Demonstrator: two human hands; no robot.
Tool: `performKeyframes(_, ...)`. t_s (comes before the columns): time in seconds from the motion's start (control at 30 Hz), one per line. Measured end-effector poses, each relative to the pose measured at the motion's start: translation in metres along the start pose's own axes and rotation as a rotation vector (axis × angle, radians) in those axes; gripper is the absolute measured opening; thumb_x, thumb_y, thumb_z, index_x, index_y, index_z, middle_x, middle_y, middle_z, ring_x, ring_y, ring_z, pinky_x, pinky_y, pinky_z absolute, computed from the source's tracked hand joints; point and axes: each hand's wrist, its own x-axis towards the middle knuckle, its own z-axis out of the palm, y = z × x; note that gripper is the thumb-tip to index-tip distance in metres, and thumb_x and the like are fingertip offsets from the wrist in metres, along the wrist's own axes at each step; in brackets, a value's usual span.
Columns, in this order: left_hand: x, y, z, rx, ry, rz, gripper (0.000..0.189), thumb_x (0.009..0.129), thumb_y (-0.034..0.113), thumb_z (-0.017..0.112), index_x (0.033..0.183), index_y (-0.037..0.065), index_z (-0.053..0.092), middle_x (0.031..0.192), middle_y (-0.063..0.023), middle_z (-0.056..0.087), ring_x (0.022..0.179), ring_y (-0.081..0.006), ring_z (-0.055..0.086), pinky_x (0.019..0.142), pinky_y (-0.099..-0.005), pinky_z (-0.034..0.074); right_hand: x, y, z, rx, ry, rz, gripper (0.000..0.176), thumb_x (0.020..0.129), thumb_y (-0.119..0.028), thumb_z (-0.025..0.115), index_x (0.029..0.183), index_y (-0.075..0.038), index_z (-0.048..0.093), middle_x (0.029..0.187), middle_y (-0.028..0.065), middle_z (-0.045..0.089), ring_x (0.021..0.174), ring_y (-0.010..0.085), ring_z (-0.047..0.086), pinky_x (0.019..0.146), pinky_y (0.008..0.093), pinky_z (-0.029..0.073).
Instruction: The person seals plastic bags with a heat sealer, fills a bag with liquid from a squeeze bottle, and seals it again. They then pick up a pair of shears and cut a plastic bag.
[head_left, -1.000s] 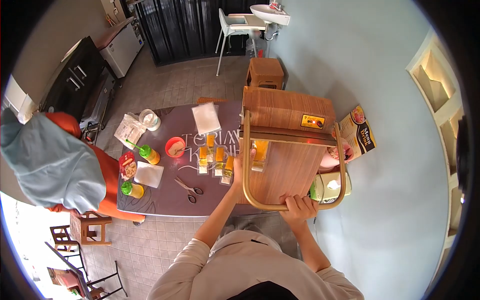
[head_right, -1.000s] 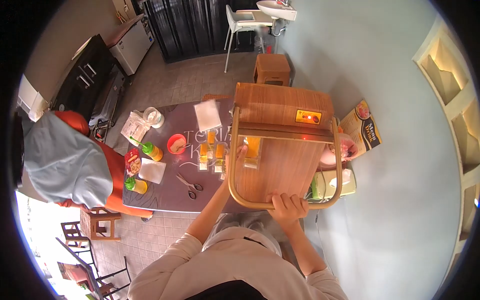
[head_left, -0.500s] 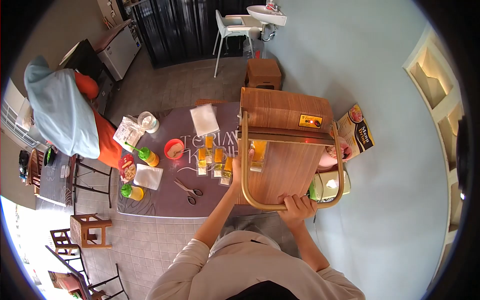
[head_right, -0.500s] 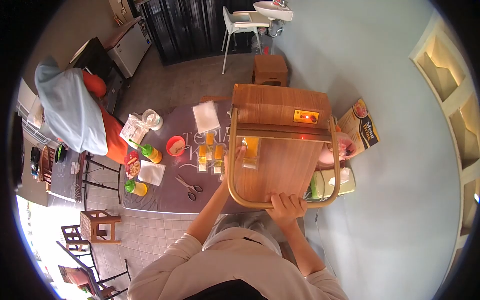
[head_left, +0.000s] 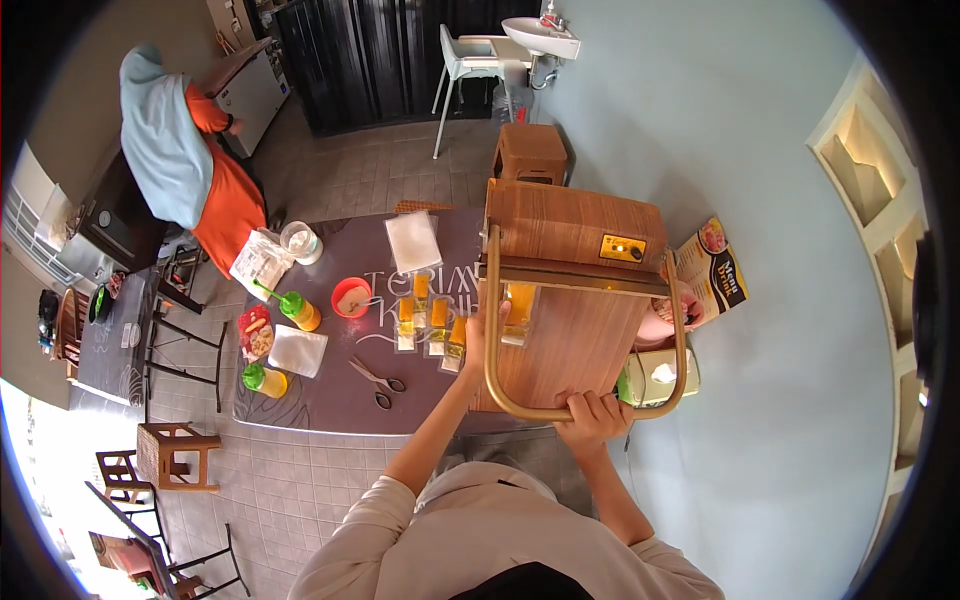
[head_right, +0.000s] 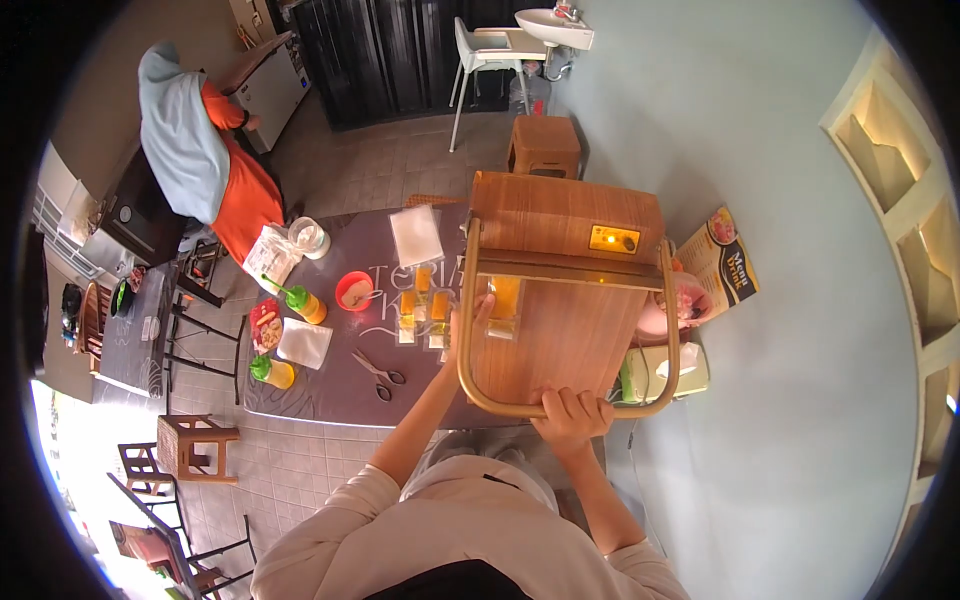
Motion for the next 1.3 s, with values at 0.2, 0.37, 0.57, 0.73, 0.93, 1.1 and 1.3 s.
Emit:
performKeyframes(0.2, -0.002, 0.007, -0.002, 0.047, -0.006, -0.033, 0.036, 0.083, 0.036, 0.057, 0.064, 0.007, 0.05, 0.058, 0.0062, 0.038, 0.055, -0.0048, 0.034, 0.046, -0.0231, 0.028, -0.002, 0.0, 0.0, 0.003, 0.002, -0.003, 0.03, 0.059, -0.011, 0.057, 0.047, -0.017, 0.03, 0.044, -0.0042, 0.034, 0.042, 0.013, 0.031, 0.05, 0.0278, 0.02)
performKeyframes(0.37, -0.001, 0.002, -0.001, 0.027, 0.011, -0.006, 0.036, 0.083, 0.035, 0.058, 0.066, 0.004, 0.052, 0.056, 0.0057, 0.04, 0.054, -0.0047, 0.036, 0.045, -0.0234, 0.029, -0.003, 0.0, 0.002, 0.004, 0.023, 0.006, 0.03, 0.059, -0.011, 0.057, 0.047, -0.017, 0.03, 0.044, -0.0039, 0.034, 0.042, 0.0133, 0.031, 0.05, 0.028, 0.02)
performKeyframes(0.57, -0.002, 0.003, -0.001, 0.055, 0.006, 0.003, 0.036, 0.084, 0.034, 0.058, 0.065, 0.004, 0.052, 0.054, 0.0052, 0.039, 0.052, -0.0047, 0.035, 0.044, -0.0231, 0.029, 0.0, -0.001, -0.003, 0.037, -0.001, 0.011, 0.028, 0.055, -0.01, 0.058, 0.046, -0.016, 0.032, 0.043, -0.002, 0.034, 0.043, 0.0158, 0.033, 0.049, 0.0294, 0.021)
performKeyframes(0.73, -0.002, 0.011, -0.005, 0.027, -0.047, 0.04, 0.037, 0.085, 0.031, 0.057, 0.061, 0.004, 0.049, 0.054, 0.0054, 0.037, 0.051, -0.0047, 0.033, 0.043, -0.0229, 0.029, 0.001, -0.002, -0.002, 0.026, 0.006, 0.012, 0.027, 0.054, -0.01, 0.058, 0.046, -0.016, 0.033, 0.044, -0.002, 0.035, 0.043, 0.0159, 0.033, 0.049, 0.0293, 0.022)
performKeyframes(0.93, 0.002, -0.001, -0.003, -0.031, -0.068, 0.024, 0.037, 0.086, 0.03, 0.055, 0.06, 0.006, 0.045, 0.054, 0.0057, 0.035, 0.051, -0.0049, 0.031, 0.043, -0.0234, 0.027, 0.001, 0.0, -0.004, 0.05, 0.001, -0.005, 0.027, 0.053, -0.01, 0.059, 0.046, -0.016, 0.034, 0.044, -0.0019, 0.035, 0.043, 0.0159, 0.034, 0.05, 0.0291, 0.022)
performKeyframes(1.1, 0.005, -0.004, -0.001, 0.006, -0.017, 0.069, 0.038, 0.085, 0.03, 0.056, 0.057, 0.008, 0.045, 0.053, 0.0061, 0.034, 0.049, -0.0049, 0.03, 0.041, -0.0249, 0.023, 0.013, 0.005, -0.013, 0.099, -0.026, -0.033, 0.025, 0.058, -0.012, 0.06, 0.048, -0.017, 0.037, 0.045, -0.0035, 0.036, 0.042, 0.0139, 0.035, 0.049, 0.0292, 0.023)
performKeyframes(1.3, -0.004, -0.006, -0.002, 0.033, 0.021, 0.047, 0.032, 0.084, 0.026, 0.057, 0.092, -0.005, 0.06, 0.061, -0.0014, 0.051, 0.057, -0.0067, 0.047, 0.051, -0.0226, 0.04, 0.073, 0.015, -0.029, 0.191, 0.031, -0.06, 0.026, 0.056, -0.01, 0.063, 0.049, -0.015, 0.038, 0.045, -0.0028, 0.038, 0.041, 0.0152, 0.037, 0.045, 0.029, 0.024)
